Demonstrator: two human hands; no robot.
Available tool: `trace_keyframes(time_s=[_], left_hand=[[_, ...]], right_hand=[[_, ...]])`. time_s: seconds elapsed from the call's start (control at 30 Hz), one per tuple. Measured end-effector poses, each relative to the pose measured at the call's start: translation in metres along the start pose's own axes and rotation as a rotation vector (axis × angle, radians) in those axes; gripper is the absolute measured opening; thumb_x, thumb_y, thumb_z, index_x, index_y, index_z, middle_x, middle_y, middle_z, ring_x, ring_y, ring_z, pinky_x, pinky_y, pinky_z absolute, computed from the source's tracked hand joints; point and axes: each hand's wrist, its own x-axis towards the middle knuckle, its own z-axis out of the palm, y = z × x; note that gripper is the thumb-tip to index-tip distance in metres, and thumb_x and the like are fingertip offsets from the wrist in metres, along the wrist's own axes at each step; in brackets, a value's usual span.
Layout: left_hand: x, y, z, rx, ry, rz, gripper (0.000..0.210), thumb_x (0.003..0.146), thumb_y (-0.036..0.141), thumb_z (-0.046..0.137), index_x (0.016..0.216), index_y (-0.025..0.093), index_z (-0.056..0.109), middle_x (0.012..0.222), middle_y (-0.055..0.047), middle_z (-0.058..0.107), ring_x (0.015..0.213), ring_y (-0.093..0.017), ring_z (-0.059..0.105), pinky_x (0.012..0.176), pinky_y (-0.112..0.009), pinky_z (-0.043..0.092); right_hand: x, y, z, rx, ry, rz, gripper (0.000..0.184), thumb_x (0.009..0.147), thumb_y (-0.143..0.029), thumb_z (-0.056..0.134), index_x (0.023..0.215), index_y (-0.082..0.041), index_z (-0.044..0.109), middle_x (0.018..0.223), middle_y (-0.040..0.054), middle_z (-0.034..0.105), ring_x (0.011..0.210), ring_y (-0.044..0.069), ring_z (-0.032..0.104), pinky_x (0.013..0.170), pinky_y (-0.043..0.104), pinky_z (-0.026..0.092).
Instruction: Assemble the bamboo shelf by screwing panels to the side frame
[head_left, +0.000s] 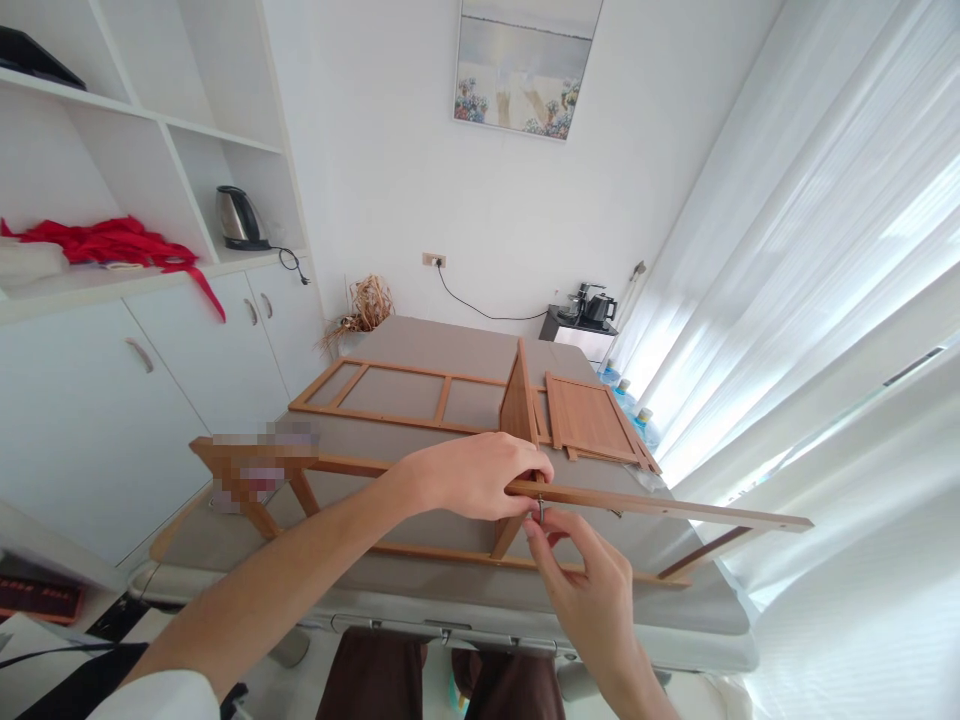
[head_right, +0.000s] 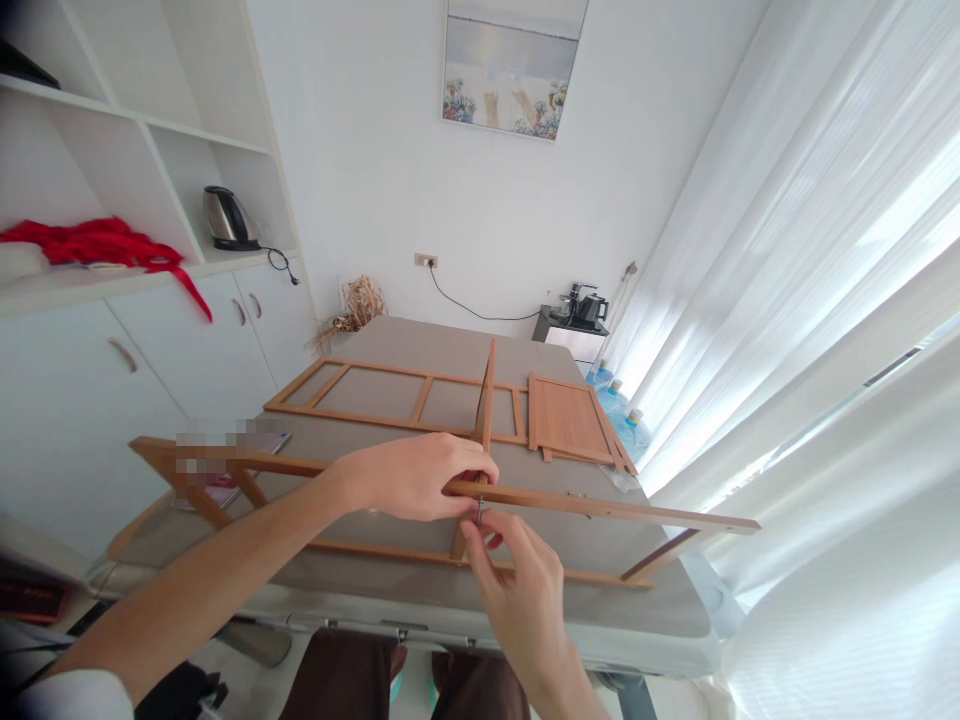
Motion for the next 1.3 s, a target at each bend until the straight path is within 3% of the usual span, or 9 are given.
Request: trace_keyframes(time_s=[0.27,0.47,0.73,0.87,1.3], left_hand=[[0.001,0.000,0.001,-0.014,0.009,-0.034,0.012,0.086,0.026,0.059,0.098,0.022,0.061,0.100,-0.002,0.068,0.085,-0.017,0.061,0.068,-0.026,0.039],[0.001,0.000,0.001,-0.006,0.014,-0.026,0.014,0.088,0.029,0.061,0.099,0.021,0.062,0.100,-0.002,0.068,0.086,-0.017,0.062,0.071,-0.027,0.041],[0.001,0.001,0.000,0.002,0.008,-0.031,0.014,0.088,0.029,0.061,0.100,0.021,0.062,0.102,-0.002,0.067,0.087,-0.016,0.061,0.071,-0.027,0.041],[0.001,0.000,-0.001,0.002,0.000,-0.027,0.016,0.089,0.029,0.059,0.103,0.021,0.061,0.105,-0.002,0.067,0.090,-0.016,0.061,0.072,-0.027,0.041],[0.003,0.001,0.000,0.005,-0.001,-0.040,0.019,0.088,0.024,0.058,0.107,0.021,0.061,0.107,-0.002,0.067,0.092,-0.018,0.061,0.074,-0.027,0.042]], right_hand=[[-0.001,-0.002,-0.001,-0.011,0.002,-0.044,0.003,0.091,-0.018,0.062,0.089,-0.020,0.063,0.070,-0.0021,0.062,0.060,0.009,0.057,0.060,0.019,0.046],[-0.005,0.003,-0.010,0.054,-0.019,-0.123,0.013,0.090,-0.010,0.059,0.097,-0.020,0.064,0.082,0.0017,0.062,0.069,0.011,0.060,0.065,0.021,0.049],[0.007,0.015,-0.035,-0.120,-0.174,-0.186,0.019,0.094,-0.014,0.052,0.107,-0.020,0.062,0.094,0.0060,0.051,0.079,0.014,0.055,0.069,0.025,0.050],[0.015,0.010,-0.037,-0.172,-0.230,-0.237,0.021,0.095,-0.012,0.049,0.109,-0.020,0.061,0.093,0.0054,0.048,0.081,0.014,0.052,0.071,0.026,0.049],[0.021,0.008,-0.038,-0.234,-0.229,-0.235,0.022,0.095,-0.013,0.046,0.107,-0.021,0.062,0.093,0.0054,0.048,0.081,0.014,0.051,0.070,0.025,0.048]])
